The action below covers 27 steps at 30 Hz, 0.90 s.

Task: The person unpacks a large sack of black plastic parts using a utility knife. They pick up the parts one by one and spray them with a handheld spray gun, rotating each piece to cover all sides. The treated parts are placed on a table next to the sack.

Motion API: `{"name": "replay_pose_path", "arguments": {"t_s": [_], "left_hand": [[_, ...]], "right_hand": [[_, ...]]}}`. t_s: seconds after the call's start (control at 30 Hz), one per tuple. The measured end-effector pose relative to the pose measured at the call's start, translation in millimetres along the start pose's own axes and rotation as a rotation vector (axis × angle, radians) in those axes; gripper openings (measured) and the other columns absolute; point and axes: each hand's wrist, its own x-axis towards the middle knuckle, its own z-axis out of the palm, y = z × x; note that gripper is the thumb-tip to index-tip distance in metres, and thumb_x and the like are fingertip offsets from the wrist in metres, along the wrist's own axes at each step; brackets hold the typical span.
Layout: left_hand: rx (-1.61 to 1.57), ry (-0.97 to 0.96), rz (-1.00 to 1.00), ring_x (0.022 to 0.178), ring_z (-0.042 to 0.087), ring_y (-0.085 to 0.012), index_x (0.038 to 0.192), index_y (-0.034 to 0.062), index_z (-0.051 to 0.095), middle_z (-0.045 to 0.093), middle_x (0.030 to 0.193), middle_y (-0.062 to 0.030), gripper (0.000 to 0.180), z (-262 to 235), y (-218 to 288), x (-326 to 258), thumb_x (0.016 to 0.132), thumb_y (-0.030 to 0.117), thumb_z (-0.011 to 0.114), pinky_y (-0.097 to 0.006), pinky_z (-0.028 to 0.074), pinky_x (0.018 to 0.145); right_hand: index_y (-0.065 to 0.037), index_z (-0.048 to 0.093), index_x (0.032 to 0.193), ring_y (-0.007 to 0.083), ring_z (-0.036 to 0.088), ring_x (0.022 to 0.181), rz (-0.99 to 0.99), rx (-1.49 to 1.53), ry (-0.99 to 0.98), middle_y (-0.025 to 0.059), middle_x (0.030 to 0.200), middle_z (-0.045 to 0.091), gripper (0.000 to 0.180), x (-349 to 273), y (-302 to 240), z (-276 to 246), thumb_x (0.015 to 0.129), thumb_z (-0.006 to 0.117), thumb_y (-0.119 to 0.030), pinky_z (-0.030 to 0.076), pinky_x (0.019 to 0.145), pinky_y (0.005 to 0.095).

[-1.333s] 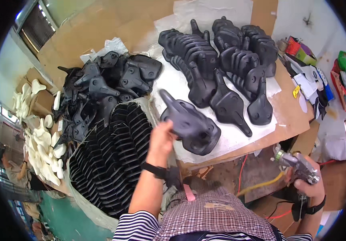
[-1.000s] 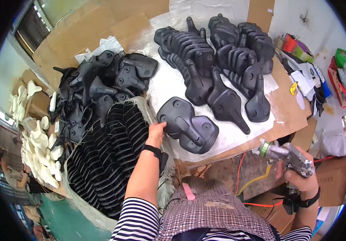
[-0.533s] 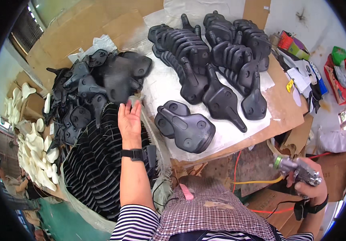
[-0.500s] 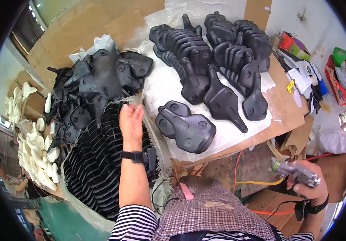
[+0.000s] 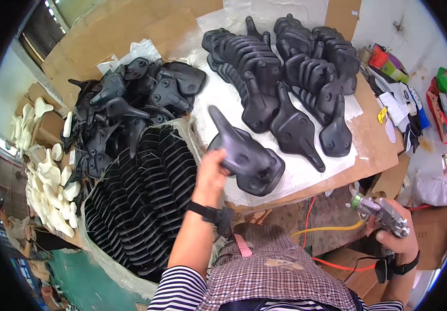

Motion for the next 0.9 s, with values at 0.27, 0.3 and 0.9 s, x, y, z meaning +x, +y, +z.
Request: {"name": "replay_pose_path", "arguments": {"t_s": [0.27, 0.3, 0.9], "left_hand": [[0.574, 0.463, -0.157, 0.067, 0.051, -0.0204, 0.108, 0.0013, 0.056, 0.06, 0.095, -0.0128, 0.032, -28.5, 4.5, 33.7, 0.084, 0.022, 0.062, -0.033, 0.043, 0.059], [0.578, 0.438, -0.224, 0.07, 0.051, -0.0214, 0.109, 0.0006, 0.055, 0.06, 0.094, -0.0131, 0.032, -38.4, -13.3, 43.1, 0.083, 0.018, 0.063, -0.037, 0.043, 0.061], [0.444, 0.282, -0.282, 0.072, 0.056, -0.0206, 0.098, 0.0057, 0.057, 0.059, 0.09, -0.0063, 0.026, -30.3, -63.1, 4.9, 0.082, 0.023, 0.066, -0.036, 0.046, 0.062]], "right_hand": [[0.001, 0.054, 0.119, 0.0116, 0.061, 0.075, -0.005, -0.12, -0.048, 0.0047, 0.085, 0.064, 0.052, 21.6, -15.8, 19.8, 0.07, 0.073, -0.004, 0.049, 0.072, 0.0265], [0.001, 0.054, 0.119, 0.0116, 0.061, 0.077, 0.018, 0.078, -0.054, 0.0049, 0.09, 0.064, 0.052, 21.0, -7.1, 22.6, 0.071, 0.073, -0.005, 0.05, 0.073, 0.0275], [0.001, 0.055, 0.118, 0.011, 0.06, 0.081, 0.022, -0.025, 0.014, 0.0052, 0.094, 0.064, 0.051, 33.5, -6.0, 28.1, 0.071, 0.073, -0.007, 0.048, 0.074, 0.0266]]}}
